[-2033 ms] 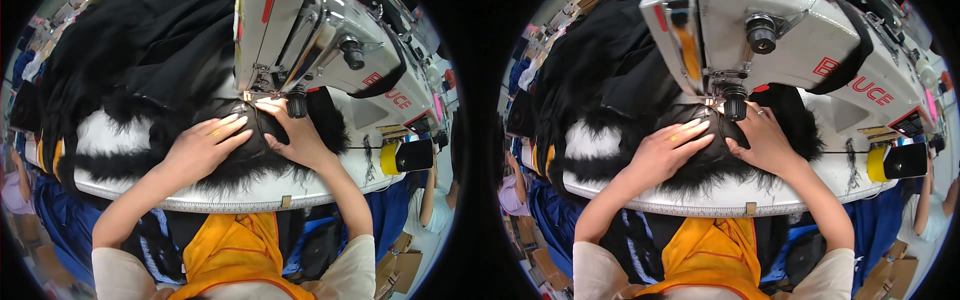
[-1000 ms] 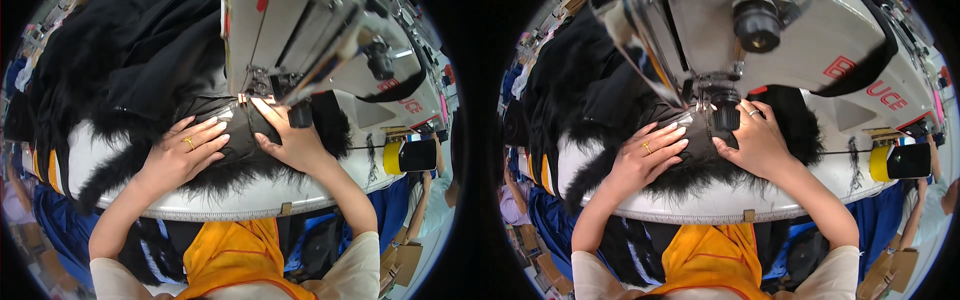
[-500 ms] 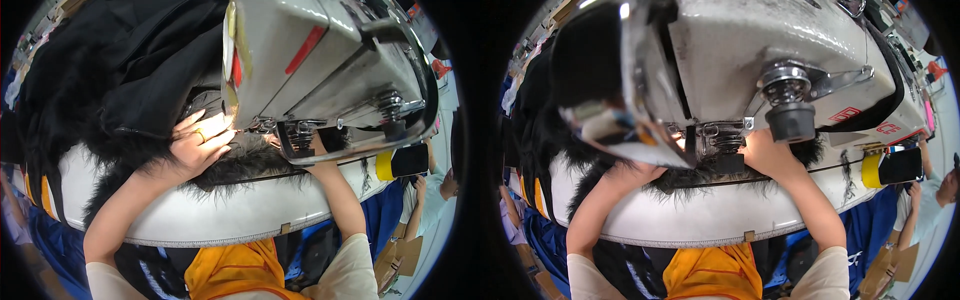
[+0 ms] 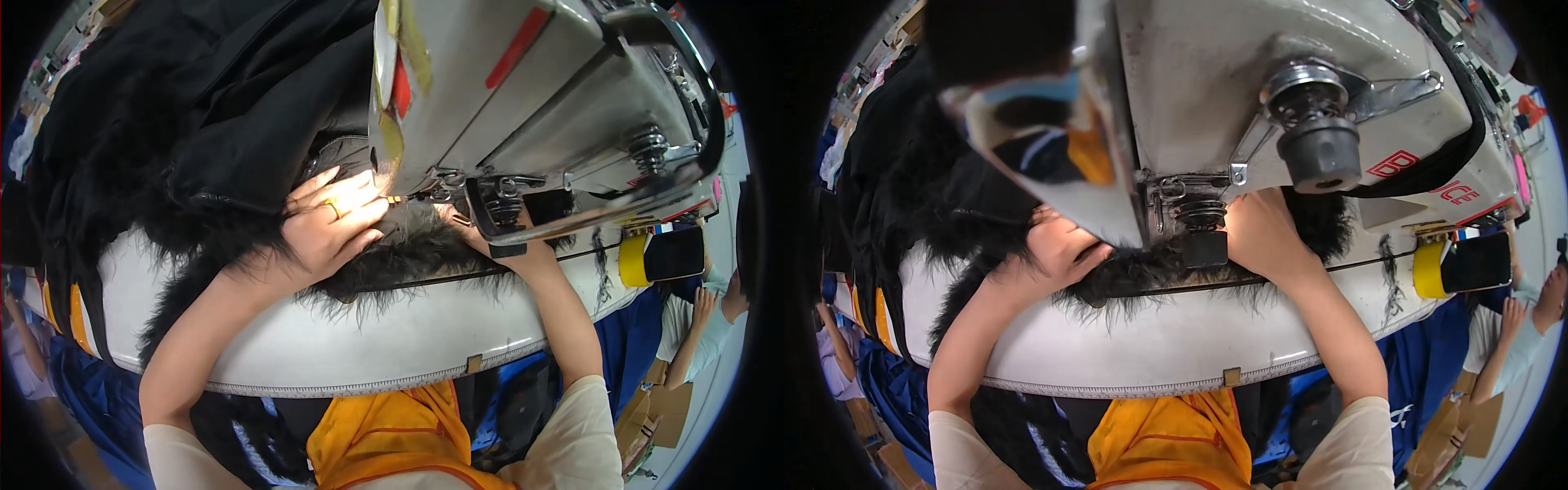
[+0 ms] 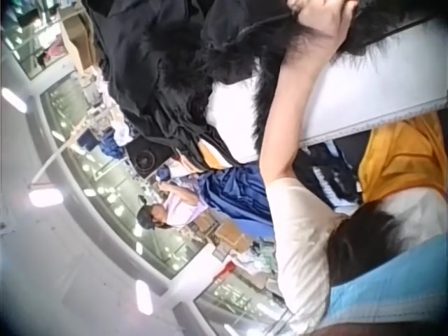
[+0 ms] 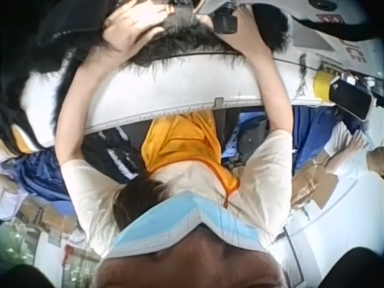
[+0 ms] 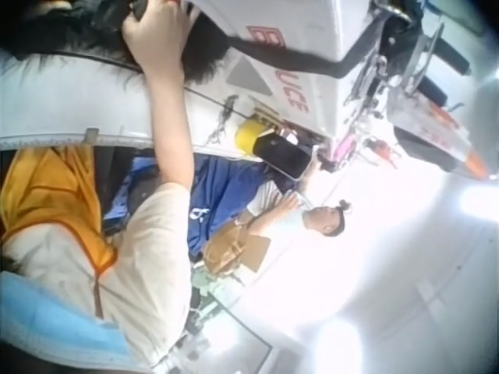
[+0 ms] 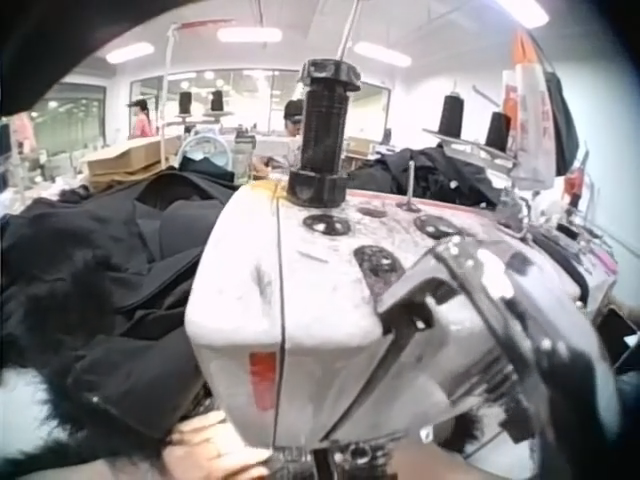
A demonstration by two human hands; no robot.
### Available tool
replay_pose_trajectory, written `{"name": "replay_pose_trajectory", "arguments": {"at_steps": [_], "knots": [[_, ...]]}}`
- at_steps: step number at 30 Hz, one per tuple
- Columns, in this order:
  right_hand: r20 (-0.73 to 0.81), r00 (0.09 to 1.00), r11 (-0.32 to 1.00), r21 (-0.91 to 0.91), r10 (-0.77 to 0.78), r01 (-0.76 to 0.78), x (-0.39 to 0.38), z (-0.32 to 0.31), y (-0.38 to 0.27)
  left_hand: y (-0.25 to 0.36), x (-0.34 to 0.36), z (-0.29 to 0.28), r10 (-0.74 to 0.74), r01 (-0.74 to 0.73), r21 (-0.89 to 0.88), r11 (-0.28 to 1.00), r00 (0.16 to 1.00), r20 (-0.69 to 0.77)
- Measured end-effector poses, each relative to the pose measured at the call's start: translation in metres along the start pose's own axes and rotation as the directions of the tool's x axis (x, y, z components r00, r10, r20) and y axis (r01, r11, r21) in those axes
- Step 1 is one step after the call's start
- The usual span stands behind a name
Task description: Sewing a black fur trim onto a black garment using an industrial sewing machine.
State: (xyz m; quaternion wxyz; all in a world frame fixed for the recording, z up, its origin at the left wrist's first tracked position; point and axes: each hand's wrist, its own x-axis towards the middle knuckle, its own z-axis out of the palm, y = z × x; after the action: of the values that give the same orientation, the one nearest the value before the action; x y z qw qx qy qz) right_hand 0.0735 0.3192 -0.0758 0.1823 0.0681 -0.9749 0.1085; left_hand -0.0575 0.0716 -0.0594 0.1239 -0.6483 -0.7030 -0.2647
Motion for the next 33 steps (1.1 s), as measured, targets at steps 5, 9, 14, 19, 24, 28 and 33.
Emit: {"name": "replay_pose_trajectory", "arguments": {"at_steps": [5, 9, 14, 19, 24, 28, 33], "knots": [[0.077, 0.99, 0.993, -0.006, 0.115, -0.115, 0.003, -0.005, -0.003, -0.011, 0.013, -0.006, -0.125, 0.127, -0.078, 0.989, 0.992, 0.027], [0.294, 0.91, 0.933, 0.121, 0.292, -0.338, -0.005, -0.025, -0.007, 0.004, 0.016, -0.016, -0.096, 0.103, -0.054, 0.993, 0.988, 0.122], [0.348, 0.886, 0.951, -0.113, 0.308, -0.286, -0.023, -0.05, -0.027, 0.031, 0.012, -0.021, -0.144, 0.122, 0.118, 0.985, 0.969, 0.2], [0.078, 0.993, 0.995, -0.036, 0.094, -0.092, -0.005, -0.056, -0.038, 0.025, 0.014, -0.019, -0.193, 0.199, -0.002, 0.98, 0.952, 0.237], [0.225, 0.959, 0.975, 0.175, -0.174, 0.136, 0.008, -0.036, -0.035, 0.021, 0.004, -0.016, 0.218, -0.246, 0.131, 0.96, 0.957, 0.193], [0.208, 0.977, 0.996, 0.086, -0.044, 0.027, 0.001, -0.025, -0.028, 0.01, 0.002, -0.021, -0.043, 0.06, -0.092, 0.994, 0.983, 0.176], [0.07, 0.997, 0.999, 0.003, 0.032, -0.032, -0.007, -0.029, -0.023, -0.002, 0.014, -0.021, -0.067, 0.099, -0.123, 0.987, 0.968, 0.241]]}}
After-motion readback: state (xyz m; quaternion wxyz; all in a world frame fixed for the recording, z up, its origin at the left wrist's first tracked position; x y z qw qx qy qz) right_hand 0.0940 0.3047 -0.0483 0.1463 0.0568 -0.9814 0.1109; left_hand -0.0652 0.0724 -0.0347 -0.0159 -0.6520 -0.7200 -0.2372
